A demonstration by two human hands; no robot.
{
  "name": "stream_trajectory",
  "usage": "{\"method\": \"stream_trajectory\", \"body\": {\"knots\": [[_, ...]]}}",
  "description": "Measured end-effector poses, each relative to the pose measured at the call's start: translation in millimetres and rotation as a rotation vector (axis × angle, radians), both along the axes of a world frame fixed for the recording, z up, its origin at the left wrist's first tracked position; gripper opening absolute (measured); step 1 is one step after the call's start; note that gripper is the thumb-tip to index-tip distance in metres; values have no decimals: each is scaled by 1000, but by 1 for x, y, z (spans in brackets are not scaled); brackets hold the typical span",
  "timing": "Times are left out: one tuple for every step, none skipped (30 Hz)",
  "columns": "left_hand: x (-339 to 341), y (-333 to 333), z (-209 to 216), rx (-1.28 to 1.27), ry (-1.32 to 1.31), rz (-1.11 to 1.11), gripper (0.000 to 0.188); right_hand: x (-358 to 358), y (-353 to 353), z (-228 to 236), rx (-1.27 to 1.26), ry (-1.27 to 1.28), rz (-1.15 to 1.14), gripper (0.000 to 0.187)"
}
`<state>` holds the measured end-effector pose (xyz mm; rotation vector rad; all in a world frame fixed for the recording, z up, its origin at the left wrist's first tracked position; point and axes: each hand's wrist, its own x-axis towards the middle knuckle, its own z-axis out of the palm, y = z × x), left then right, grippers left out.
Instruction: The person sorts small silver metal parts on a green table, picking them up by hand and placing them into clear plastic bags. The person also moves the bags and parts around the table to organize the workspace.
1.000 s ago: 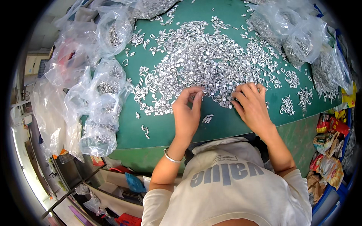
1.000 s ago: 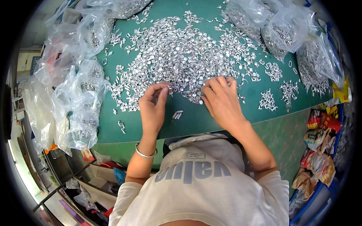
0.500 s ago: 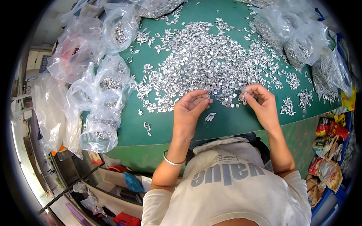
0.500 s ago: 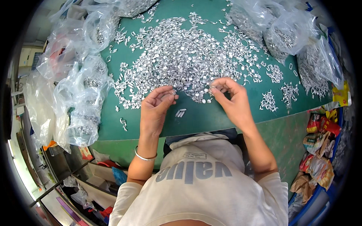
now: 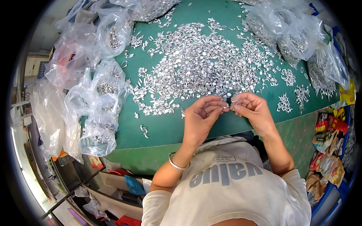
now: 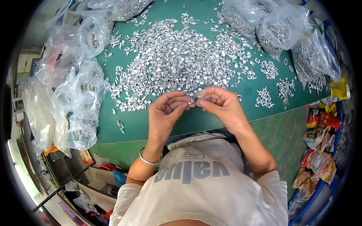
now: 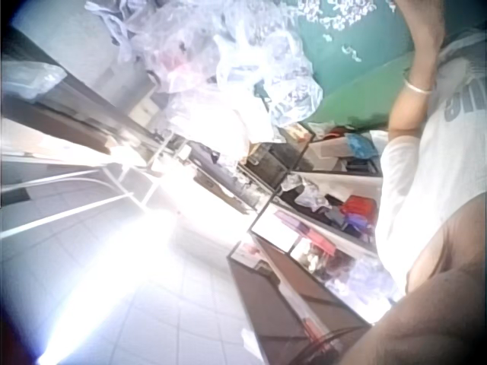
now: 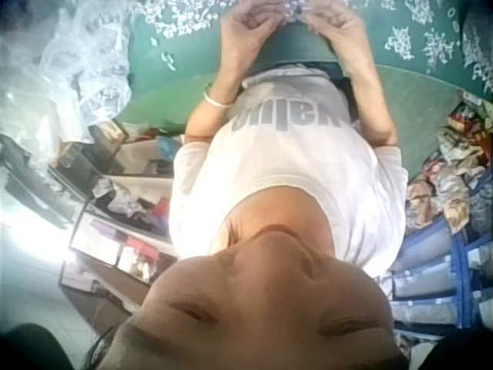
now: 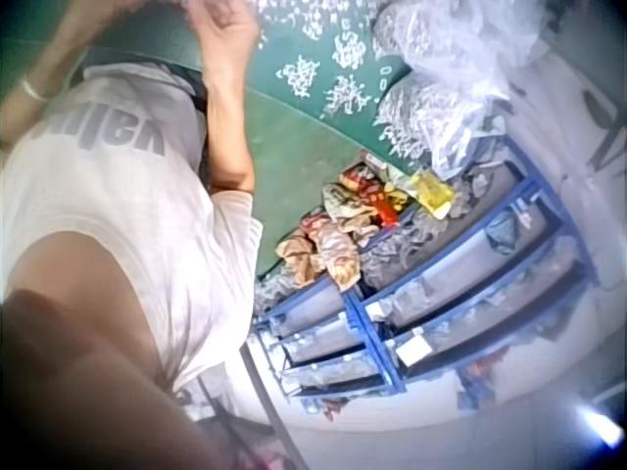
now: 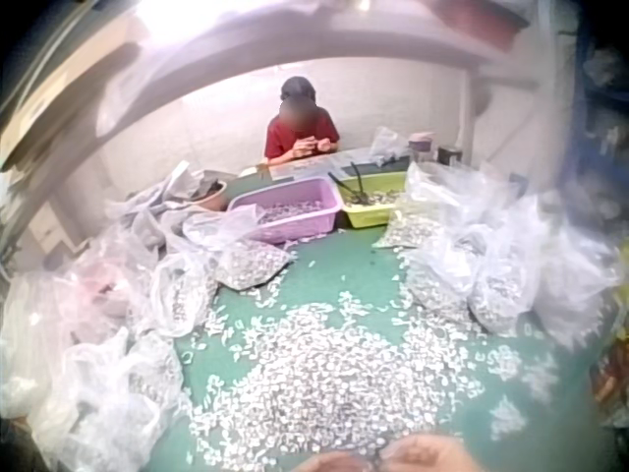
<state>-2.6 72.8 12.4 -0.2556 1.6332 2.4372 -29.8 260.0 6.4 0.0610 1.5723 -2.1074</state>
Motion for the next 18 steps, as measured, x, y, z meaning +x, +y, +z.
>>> {"method": "stream_trajectory", "body": {"knots": [[0, 1, 0, -3, 0, -5, 26, 1, 0, -1, 8, 8, -4, 21], [0, 0, 1, 0, -4, -15, 27, 1, -1, -1, 15, 16, -6, 22], [1, 0, 1, 3, -8, -24, 27, 2, -2, 1, 19, 33, 4, 23], [1, 0, 2, 6, -12, -34, 27, 3, -4, 4, 23, 49, 13, 23], [1, 1, 1, -9, 4, -36, 27, 4, -5, 6, 27, 66, 22, 23], [2, 2, 1, -25, 19, -38, 27, 5, -7, 7, 24, 79, 15, 23], [2, 2, 1, -41, 35, -41, 27, 5, -9, 8, 22, 92, 7, 23], [2, 3, 1, -38, 32, -44, 27, 6, -10, 9, 20, 105, -2, 23], [2, 2, 1, -35, 30, -48, 26, 6, -9, 9, 67, 128, -14, 21], [2, 2, 2, -32, 28, -52, 25, 7, -7, 8, 115, 150, -27, 19], [2, 2, 1, -68, 42, -29, 25, 8, -4, 8, 166, 171, -39, 18], [2, 1, 0, -105, 56, -6, 24, 6, 2, 10, 355, 318, -51, 17], [3, 0, -2, -141, 70, 16, 24, 2, 11, 15, 545, 465, -61, 17], [2, -3, -3, -164, 70, 21, 23, -1, 19, 18, 739, 611, -71, 17], [2, -8, -4, -187, 71, 27, 22, -2, 25, 19, 839, 704, -166, 16], [2, -11, -5, -210, 71, 33, 21, -4, 36, 17, 889, 678, -145, 16], [2, -12, -6, -209, 63, 37, 21, -5, 43, 17, 936, 652, -123, 15], [2, -13, -8, -209, 55, 41, 20, -3, 45, 17, 890, 621, -118, 15]]}}
